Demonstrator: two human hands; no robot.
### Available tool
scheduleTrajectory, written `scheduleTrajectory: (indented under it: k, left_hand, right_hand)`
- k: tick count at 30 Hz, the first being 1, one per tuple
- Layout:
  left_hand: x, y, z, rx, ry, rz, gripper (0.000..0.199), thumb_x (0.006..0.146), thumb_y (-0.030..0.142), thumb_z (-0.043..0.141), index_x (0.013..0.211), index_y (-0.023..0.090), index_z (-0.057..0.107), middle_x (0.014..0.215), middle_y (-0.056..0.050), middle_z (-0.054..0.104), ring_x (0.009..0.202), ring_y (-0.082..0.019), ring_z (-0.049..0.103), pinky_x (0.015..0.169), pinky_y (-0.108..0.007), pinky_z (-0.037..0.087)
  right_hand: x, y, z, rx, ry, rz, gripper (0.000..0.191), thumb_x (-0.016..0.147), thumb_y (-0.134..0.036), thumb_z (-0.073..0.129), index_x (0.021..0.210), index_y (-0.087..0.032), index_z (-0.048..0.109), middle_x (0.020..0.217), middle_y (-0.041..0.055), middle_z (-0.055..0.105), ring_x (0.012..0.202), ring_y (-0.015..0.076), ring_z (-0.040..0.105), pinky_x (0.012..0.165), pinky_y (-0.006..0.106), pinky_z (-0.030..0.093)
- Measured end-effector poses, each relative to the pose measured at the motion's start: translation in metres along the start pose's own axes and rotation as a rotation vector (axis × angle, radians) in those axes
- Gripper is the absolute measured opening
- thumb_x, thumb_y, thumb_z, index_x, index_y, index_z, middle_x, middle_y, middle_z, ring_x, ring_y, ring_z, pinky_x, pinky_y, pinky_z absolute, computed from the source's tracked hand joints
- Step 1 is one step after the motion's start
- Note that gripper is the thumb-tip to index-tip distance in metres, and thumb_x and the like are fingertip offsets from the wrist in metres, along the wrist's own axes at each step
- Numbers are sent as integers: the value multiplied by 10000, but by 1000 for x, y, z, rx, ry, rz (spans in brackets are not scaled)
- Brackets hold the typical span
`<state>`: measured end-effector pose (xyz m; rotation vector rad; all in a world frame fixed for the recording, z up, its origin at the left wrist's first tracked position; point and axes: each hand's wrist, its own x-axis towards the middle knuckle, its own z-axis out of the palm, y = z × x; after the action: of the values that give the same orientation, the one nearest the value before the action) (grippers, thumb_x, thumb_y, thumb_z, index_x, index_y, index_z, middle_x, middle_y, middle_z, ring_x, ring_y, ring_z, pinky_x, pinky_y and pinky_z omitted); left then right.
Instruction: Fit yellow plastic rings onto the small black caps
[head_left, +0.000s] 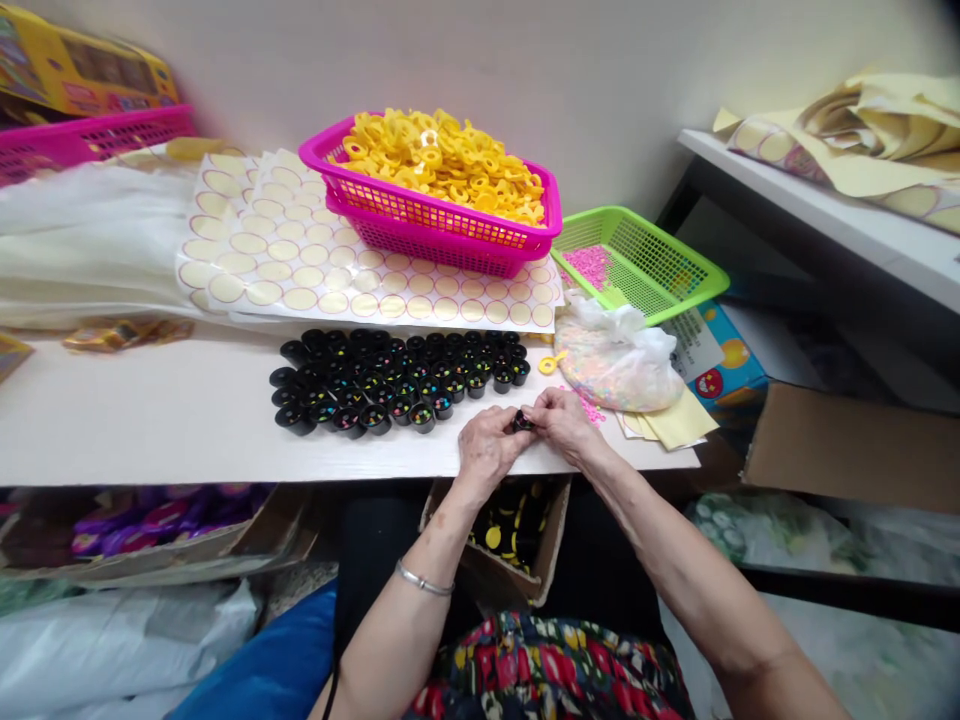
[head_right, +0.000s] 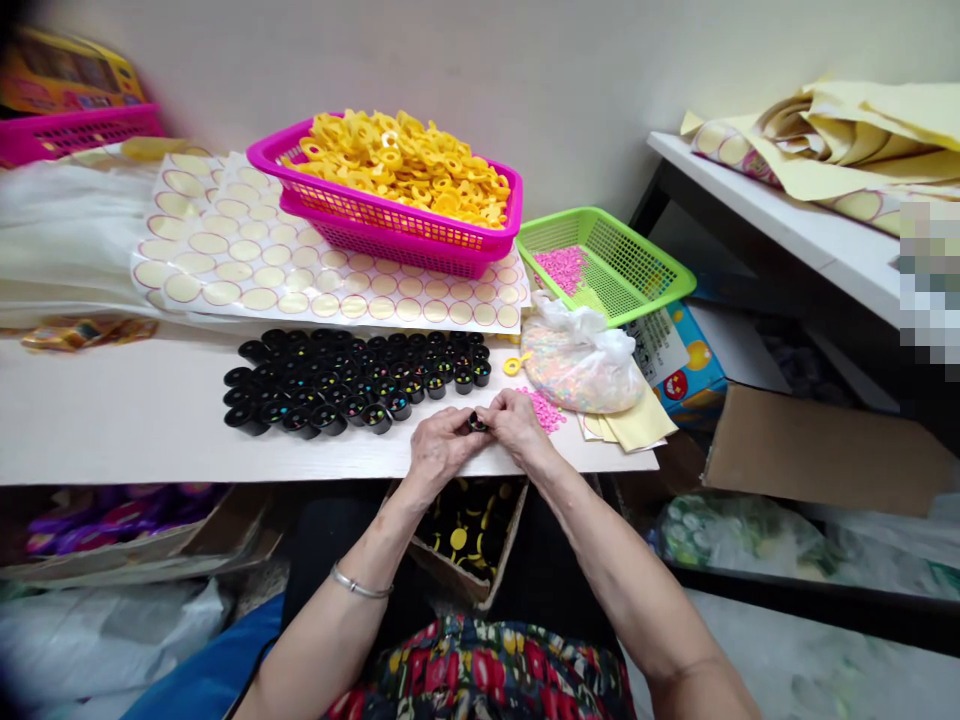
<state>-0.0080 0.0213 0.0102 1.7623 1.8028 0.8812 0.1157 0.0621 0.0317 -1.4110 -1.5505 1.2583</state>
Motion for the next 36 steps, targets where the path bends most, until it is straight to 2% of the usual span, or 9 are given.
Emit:
scheduleTrajectory:
  k: [3,11,17,21,26,29,32,34,36]
  left_hand:
    - [-1,2,-2,5,7,-7,296,698,519,556,700,230,619,608,37,471,627,-114,451,547,-228,280]
    - [-1,1,-3,-14,-5,-26,244,675,451,594,635,211,573,635,29,482,649,-123,463,562,-227,306]
    - [0,-3,-1,-26,-3,9,260,674,469,590,641,211,584,631,31,479,635,-115,456,553,-222,302]
    - [0,-3,-2,-20,-5,9,266,667,475,595,642,211,586,625,35,471,628,-112,453,559,-223,306]
    - [0,-3,-1,-35,11,-16,261,655,470,605,642,209,593,617,39,469,607,-106,442,550,-225,301]
    - [2,-4,2,-74,32,-25,223,621,425,647,650,207,613,615,45,467,592,-99,434,549,-226,302]
    - [3,-8,3,-225,65,-32,235,556,336,709,742,202,656,644,45,488,591,-92,434,557,-222,320]
    - [1,-10,1,-438,107,-39,352,527,270,733,862,188,666,708,33,527,567,-77,421,539,-217,330]
    - [-8,-9,-4,-675,166,-46,401,545,237,732,934,174,657,772,13,557,542,-61,402,527,-213,342]
  right_hand:
    - [4,-7,-9,-75,19,7,266,617,-367,606,543,-179,434,492,-43,446,474,90,395,456,217,306]
    - [42,-12,-41,-345,201,-204,231,685,-320,526,531,-188,415,502,-44,413,532,110,397,526,234,307]
    - [37,-6,-41,-568,104,-279,143,727,-221,480,595,-172,505,623,-3,512,630,133,473,601,244,343]
    - [44,-9,-38,-968,157,-413,179,740,-107,432,813,-156,588,877,88,583,805,194,491,655,282,350]
    - [75,-17,-35,-1279,-89,-481,198,758,-96,435,815,-137,620,832,137,609,869,254,472,671,329,339]
    - [84,-24,-39,-1286,-133,-488,204,779,-109,429,769,-135,631,823,137,621,896,255,470,727,349,330]
    - [73,-32,-49,-1185,-49,-515,187,777,-133,447,825,-125,628,893,132,621,936,255,455,773,358,323]
    - [53,-36,-56,-943,30,-514,185,786,-187,465,872,-131,618,923,114,617,924,236,461,773,339,336]
    - [25,-34,-57,-539,-48,-422,207,806,-295,481,869,-149,613,832,59,620,776,173,499,702,290,366]
